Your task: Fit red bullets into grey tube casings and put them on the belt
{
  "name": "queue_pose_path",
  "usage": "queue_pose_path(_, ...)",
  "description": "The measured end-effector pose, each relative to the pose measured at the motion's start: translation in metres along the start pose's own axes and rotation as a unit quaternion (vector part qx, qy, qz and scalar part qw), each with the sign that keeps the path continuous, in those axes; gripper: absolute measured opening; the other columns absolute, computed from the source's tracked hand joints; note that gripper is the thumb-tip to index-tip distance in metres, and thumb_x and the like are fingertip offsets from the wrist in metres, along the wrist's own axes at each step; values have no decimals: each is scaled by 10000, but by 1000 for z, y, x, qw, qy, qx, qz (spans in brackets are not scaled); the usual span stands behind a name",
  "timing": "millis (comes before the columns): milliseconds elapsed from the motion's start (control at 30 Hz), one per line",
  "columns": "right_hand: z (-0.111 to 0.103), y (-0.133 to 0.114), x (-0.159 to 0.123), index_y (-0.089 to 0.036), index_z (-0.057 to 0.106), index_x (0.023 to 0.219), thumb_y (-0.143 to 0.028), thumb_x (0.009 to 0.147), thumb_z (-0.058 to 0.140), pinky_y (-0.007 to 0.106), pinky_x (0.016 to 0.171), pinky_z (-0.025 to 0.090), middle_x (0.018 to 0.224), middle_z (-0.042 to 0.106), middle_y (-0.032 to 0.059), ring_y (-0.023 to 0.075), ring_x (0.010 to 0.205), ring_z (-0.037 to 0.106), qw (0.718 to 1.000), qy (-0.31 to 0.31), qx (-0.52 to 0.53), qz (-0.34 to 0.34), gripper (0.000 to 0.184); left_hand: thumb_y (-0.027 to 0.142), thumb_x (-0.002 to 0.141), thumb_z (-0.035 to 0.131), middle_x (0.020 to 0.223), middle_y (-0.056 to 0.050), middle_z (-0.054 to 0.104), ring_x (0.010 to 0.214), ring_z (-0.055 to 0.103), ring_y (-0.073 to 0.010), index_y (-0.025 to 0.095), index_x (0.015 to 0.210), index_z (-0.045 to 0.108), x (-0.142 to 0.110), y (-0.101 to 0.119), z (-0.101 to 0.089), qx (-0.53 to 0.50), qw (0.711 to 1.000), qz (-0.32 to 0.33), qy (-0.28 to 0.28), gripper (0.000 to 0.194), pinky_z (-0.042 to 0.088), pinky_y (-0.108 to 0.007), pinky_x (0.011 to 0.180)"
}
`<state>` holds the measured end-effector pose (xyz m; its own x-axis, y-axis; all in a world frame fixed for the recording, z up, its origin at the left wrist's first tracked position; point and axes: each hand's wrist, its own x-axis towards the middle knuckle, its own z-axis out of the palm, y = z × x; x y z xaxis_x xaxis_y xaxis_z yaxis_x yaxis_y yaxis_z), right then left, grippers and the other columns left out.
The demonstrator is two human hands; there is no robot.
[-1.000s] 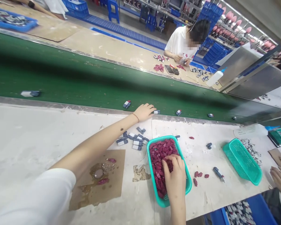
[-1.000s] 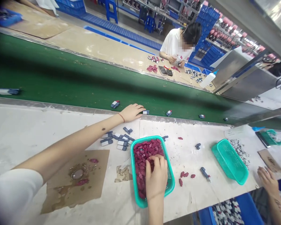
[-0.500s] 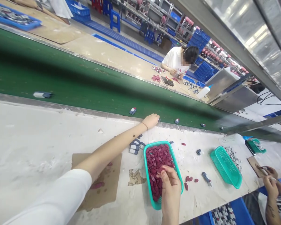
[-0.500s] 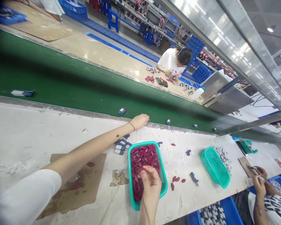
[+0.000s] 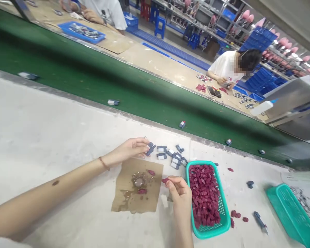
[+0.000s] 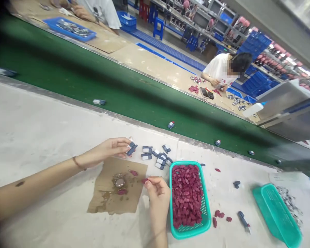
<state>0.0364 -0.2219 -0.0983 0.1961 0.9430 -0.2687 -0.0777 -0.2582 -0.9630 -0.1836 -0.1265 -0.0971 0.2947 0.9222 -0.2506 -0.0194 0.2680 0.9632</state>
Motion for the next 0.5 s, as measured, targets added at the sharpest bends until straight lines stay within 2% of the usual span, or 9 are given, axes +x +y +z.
queue_pose_path(133, 23, 10, 6, -189, 726, 800, -363, 697, 757, 314, 690, 548, 777, 744, 63, 207, 724, 687, 996, -71, -60, 1, 205, 449, 684, 779, 896, -81, 728, 878, 678, -236, 178, 879, 569, -41, -16, -11, -78, 995, -24, 58, 394, 541, -317, 744)
queue_pose_path(233, 36, 14, 4, -199, 719, 858, -314, 791, 671, 321, 712, 544, 864, 748, 72, 213, 775, 689, 981, -111, -147, -60, 141, 452, 716, 750, 907, -99, 739, 924, 672, -253, 182, 903, 568, -59, -27, -8, -75, 993, -15, 91, 375, 524, -334, 799)
queue_pose_path(300, 42, 14, 2, -205, 696, 806, -269, 844, 621, 307, 711, 528, 817, 731, 56, 205, 778, 677, 954, -147, -228, -125, 106, 448, 730, 735, 917, -104, 739, 934, 669, -257, 177, 953, 582, -66, -32, -6, -77, 992, -20, 102, 383, 520, -345, 830)
queue_pose_path(400, 48, 14, 1, -205, 637, 773, -233, 925, 517, 290, 673, 497, 737, 679, 40, 190, 716, 640, 893, -204, -332, -226, 195, 439, 734, 724, 933, -108, 733, 938, 662, -257, 173, 972, 597, -71, -38, -3, -98, 990, -23, 103, 379, 525, -351, 836)
queue_pose_path(500, 53, 13, 2, -210, 573, 744, -219, 975, 405, 283, 603, 458, 686, 616, 32, 186, 643, 586, 834, -231, -409, -290, 285, 419, 714, 742, 953, -98, 721, 924, 657, -245, 172, 930, 610, -72, -45, -3, -130, 986, -25, 104, 353, 523, -349, 842)
